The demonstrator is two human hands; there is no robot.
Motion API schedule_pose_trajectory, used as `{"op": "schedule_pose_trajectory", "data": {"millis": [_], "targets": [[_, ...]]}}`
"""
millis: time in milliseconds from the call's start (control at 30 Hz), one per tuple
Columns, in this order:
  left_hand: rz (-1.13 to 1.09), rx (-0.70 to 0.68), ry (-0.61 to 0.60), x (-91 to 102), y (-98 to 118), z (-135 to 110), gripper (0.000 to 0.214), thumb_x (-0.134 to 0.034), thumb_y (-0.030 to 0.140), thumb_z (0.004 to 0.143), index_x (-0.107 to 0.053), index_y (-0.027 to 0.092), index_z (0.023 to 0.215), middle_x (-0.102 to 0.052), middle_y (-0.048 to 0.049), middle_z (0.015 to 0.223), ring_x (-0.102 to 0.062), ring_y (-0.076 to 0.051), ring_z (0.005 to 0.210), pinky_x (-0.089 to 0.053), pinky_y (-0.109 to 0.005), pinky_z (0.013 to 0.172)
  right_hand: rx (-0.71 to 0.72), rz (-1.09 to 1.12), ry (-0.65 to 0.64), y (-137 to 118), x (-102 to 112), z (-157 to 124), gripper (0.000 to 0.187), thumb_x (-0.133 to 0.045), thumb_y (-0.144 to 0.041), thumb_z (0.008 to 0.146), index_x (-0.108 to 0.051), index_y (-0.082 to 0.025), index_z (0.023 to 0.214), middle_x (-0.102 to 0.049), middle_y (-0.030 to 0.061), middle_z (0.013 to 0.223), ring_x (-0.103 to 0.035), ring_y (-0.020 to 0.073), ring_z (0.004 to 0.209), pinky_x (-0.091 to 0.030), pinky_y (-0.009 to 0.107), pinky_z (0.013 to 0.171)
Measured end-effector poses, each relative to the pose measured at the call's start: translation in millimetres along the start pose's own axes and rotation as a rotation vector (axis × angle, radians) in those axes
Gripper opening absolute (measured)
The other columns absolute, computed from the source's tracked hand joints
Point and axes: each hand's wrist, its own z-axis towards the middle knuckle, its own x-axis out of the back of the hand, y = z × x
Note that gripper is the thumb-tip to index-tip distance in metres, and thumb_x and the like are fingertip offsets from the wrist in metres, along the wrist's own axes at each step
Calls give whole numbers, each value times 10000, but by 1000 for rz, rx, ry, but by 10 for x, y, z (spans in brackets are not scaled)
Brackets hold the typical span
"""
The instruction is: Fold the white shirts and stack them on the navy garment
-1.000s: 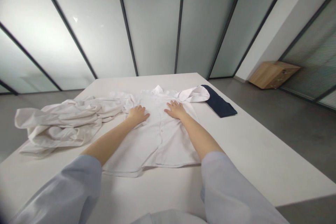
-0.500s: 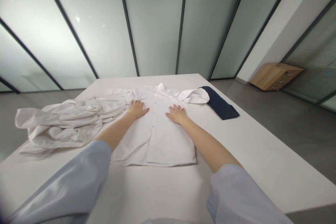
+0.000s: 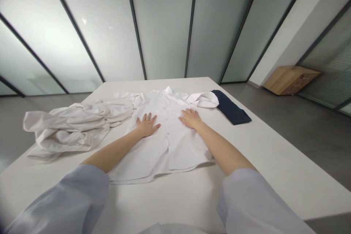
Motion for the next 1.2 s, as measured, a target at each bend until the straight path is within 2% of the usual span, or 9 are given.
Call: {"op": "schedule_pose_trajectory", "data": {"millis": [200,400,533,600,667,800,900,1033,1200], "targets": [[-13,19,-29,83,-177,74,914,-266,812,789,-216,269,1522,-125,-143,1598,-88,-412,1449,-110,-695,1078,14,1,-10,113,-107,-337,647,-312,-596,923,-370,-242,1461,-300,112,1551,-257,314,1419,-197,482,1138],[-1,33,-20,173,-185,128,748,-200,680,893,-253,266,1513,-146,-119,1599,-118,-376,1454,-99,-654,1106,-99,99,16,197,-67,-312,610,-385,-542,918,-453,-187,1410,-350,145,1522,-304,314,1398,-251,468,1117],[15,24,3,186,-172,98,724,-221,643,907,-267,244,1509,-171,-127,1593,-142,-361,1452,-122,-616,1121,-168,415,148,282,4,-221,480,-306,-392,949,-576,-175,1281,-557,103,1365,-492,221,1263,-372,344,1038],[21,17,20,174,-180,78,721,-218,631,912,-277,226,1505,-186,-135,1589,-155,-352,1451,-133,-596,1126,-275,510,250,378,45,-242,478,-271,-335,939,-612,-162,1225,-644,99,1241,-576,209,1145,-430,310,957],[23,12,33,154,-198,61,717,-217,629,913,-283,226,1502,-198,-133,1587,-168,-340,1450,-142,-575,1131,-422,477,285,494,85,-302,445,-322,-327,906,-661,-157,1139,-686,112,1140,-612,236,1065,-453,320,899],[25,19,40,126,-245,43,708,-234,635,907,-291,248,1497,-209,-122,1586,-189,-326,1447,-151,-560,1134,-574,318,132,624,148,-409,351,-480,-427,832,-723,-190,920,-712,128,1019,-623,307,1016,-453,370,847],[36,32,40,132,-261,32,704,-240,634,908,-294,248,1494,-213,-120,1585,-202,-327,1442,-166,-565,1129,-483,323,22,522,185,-404,310,-534,-441,790,-707,-187,832,-709,121,976,-622,306,992,-453,355,821],[53,36,43,153,-251,9,697,-232,634,911,-294,253,1491,-224,-112,1583,-221,-322,1436,-187,-560,1123,-254,621,-50,262,271,-378,237,-540,-322,738,-655,-162,869,-692,78,947,-622,252,911,-465,300,761],[48,38,60,151,-243,9,695,-231,637,908,-311,256,1484,-236,-113,1579,-224,-321,1436,-189,-556,1123,-228,1073,-178,211,453,-539,406,-593,-209,635,-620,-186,1039,-668,67,1103,-607,235,1000,-483,283,818]]}}
